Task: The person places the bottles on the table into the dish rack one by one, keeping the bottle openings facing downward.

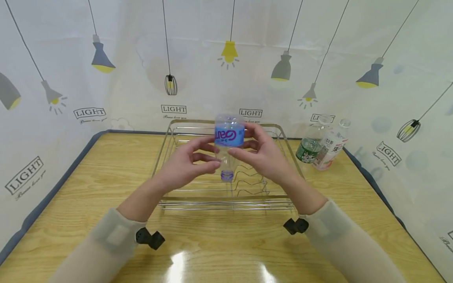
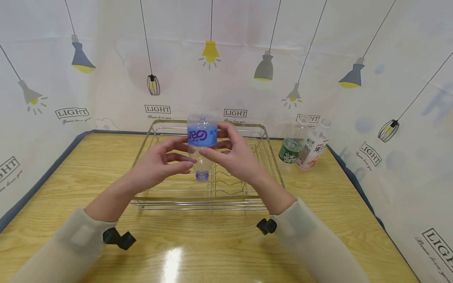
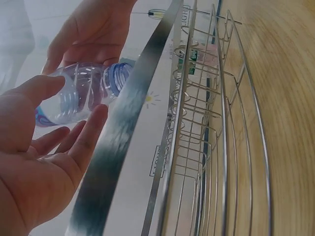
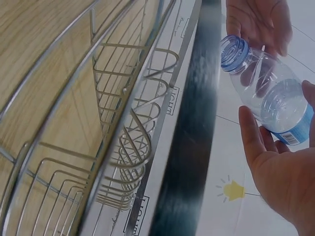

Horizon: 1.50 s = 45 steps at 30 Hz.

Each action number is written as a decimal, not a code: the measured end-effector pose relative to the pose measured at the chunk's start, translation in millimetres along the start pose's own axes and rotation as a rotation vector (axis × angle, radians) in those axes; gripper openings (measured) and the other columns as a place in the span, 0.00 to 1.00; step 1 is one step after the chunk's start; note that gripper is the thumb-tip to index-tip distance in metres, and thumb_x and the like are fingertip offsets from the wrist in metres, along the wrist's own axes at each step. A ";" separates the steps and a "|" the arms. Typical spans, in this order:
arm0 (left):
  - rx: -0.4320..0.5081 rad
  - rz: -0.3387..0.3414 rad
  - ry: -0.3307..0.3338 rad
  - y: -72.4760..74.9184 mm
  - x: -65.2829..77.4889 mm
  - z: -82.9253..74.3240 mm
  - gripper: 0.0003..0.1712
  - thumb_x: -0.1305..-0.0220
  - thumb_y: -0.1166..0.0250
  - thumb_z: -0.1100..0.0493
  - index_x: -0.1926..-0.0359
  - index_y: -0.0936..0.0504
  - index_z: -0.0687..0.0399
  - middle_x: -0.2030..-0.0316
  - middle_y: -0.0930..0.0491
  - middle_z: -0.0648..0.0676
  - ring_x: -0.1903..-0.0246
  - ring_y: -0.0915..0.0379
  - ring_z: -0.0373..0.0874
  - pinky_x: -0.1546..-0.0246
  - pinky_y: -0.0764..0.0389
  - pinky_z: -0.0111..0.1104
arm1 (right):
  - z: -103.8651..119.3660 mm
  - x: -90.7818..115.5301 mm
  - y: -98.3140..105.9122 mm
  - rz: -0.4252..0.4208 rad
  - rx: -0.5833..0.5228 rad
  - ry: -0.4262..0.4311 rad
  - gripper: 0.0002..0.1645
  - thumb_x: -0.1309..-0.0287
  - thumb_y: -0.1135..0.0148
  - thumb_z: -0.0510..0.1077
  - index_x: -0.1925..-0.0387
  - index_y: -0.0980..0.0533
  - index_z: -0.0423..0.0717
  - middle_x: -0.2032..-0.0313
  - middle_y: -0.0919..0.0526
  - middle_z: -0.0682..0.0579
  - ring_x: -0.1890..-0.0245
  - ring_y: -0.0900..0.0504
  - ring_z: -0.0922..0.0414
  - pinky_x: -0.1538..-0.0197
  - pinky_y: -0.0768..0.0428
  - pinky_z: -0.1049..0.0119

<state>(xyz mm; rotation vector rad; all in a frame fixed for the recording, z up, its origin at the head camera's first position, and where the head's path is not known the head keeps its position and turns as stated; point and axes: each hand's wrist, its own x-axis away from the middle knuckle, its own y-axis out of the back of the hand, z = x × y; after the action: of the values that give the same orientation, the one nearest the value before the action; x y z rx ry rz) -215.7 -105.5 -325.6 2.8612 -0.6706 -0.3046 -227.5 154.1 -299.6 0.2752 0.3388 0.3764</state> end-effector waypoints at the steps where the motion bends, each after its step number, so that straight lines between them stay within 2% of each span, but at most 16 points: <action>1: -0.004 0.000 -0.001 2.5 1.8 -0.5 0.40 0.26 0.27 0.61 0.18 0.31 0.50 0.32 0.24 0.62 0.37 0.18 0.59 0.44 0.09 0.43 | 0.5 -0.3 1.2 -0.007 0.001 0.007 0.41 0.29 0.28 0.37 0.20 0.35 0.50 0.37 0.22 0.43 0.44 0.16 0.46 0.45 0.11 0.65; 7: -0.054 0.004 -0.006 21.7 16.9 -1.1 0.35 0.25 0.28 0.61 0.21 0.28 0.52 0.33 0.21 0.61 0.38 0.16 0.56 0.45 0.09 0.40 | 4.2 -1.9 9.6 -0.024 0.031 -0.003 0.41 0.29 0.27 0.39 0.21 0.34 0.51 0.38 0.22 0.44 0.44 0.14 0.48 0.46 0.11 0.65; 13: -0.117 -0.010 0.020 40.7 34.2 4.7 0.33 0.25 0.27 0.58 0.23 0.25 0.49 0.34 0.20 0.58 0.38 0.16 0.55 0.45 0.09 0.39 | 6.7 -4.1 15.5 -0.024 0.029 -0.030 0.41 0.28 0.27 0.41 0.21 0.35 0.52 0.37 0.22 0.46 0.43 0.15 0.49 0.46 0.11 0.67; 21: -0.218 -0.053 0.029 61.8 58.0 10.9 0.32 0.25 0.26 0.56 0.25 0.24 0.48 0.36 0.18 0.57 0.41 0.14 0.50 0.46 0.10 0.34 | 5.5 -8.7 16.9 -0.038 0.051 -0.047 0.41 0.27 0.27 0.44 0.20 0.36 0.53 0.36 0.22 0.47 0.42 0.15 0.50 0.44 0.11 0.64; 28: -0.387 -0.109 0.014 89.5 77.3 21.2 0.30 0.25 0.26 0.56 0.26 0.21 0.47 0.38 0.16 0.57 0.49 0.16 0.37 0.53 0.13 0.30 | 3.5 -13.1 18.7 -0.058 0.042 -0.060 0.42 0.27 0.27 0.45 0.20 0.35 0.52 0.36 0.22 0.47 0.40 0.15 0.49 0.42 0.11 0.63; 32: -0.484 -0.121 0.019 101.9 88.3 34.4 0.28 0.25 0.27 0.55 0.27 0.19 0.50 0.37 0.16 0.59 0.53 0.19 0.36 0.56 0.15 0.29 | 3.5 -15.0 19.0 -0.057 0.032 -0.060 0.42 0.27 0.27 0.46 0.20 0.35 0.52 0.36 0.22 0.47 0.39 0.15 0.49 0.42 0.11 0.65; 36: -0.537 -0.109 0.059 108.7 95.8 45.2 0.28 0.25 0.26 0.51 0.28 0.18 0.48 0.37 0.18 0.58 0.55 0.20 0.39 0.56 0.15 0.29 | 3.1 -16.7 19.7 -0.056 0.045 -0.061 0.42 0.27 0.27 0.47 0.19 0.36 0.53 0.35 0.23 0.46 0.39 0.15 0.49 0.42 0.11 0.63; 40: -0.538 -0.080 0.107 110.3 98.7 50.4 0.30 0.25 0.26 0.49 0.26 0.19 0.46 0.35 0.19 0.58 0.52 0.19 0.42 0.58 0.14 0.32 | 4.2 -19.4 19.8 -0.063 0.055 -0.077 0.43 0.27 0.27 0.49 0.19 0.37 0.54 0.34 0.23 0.47 0.38 0.15 0.50 0.40 0.11 0.58; 45: -0.502 -0.074 0.140 110.1 97.4 55.3 0.31 0.24 0.27 0.49 0.25 0.21 0.47 0.41 0.16 0.58 0.54 0.18 0.44 0.63 0.15 0.35 | 10.6 -26.7 17.6 -0.077 0.061 -0.065 0.42 0.27 0.27 0.50 0.20 0.36 0.54 0.35 0.22 0.47 0.38 0.15 0.51 0.42 0.12 0.63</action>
<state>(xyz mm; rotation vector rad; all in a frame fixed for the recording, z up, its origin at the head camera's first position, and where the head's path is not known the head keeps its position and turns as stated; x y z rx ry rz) -189.5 -254.1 -368.9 2.4018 -0.3923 -0.2384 -252.4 157.0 -277.1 0.3323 0.2967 0.2806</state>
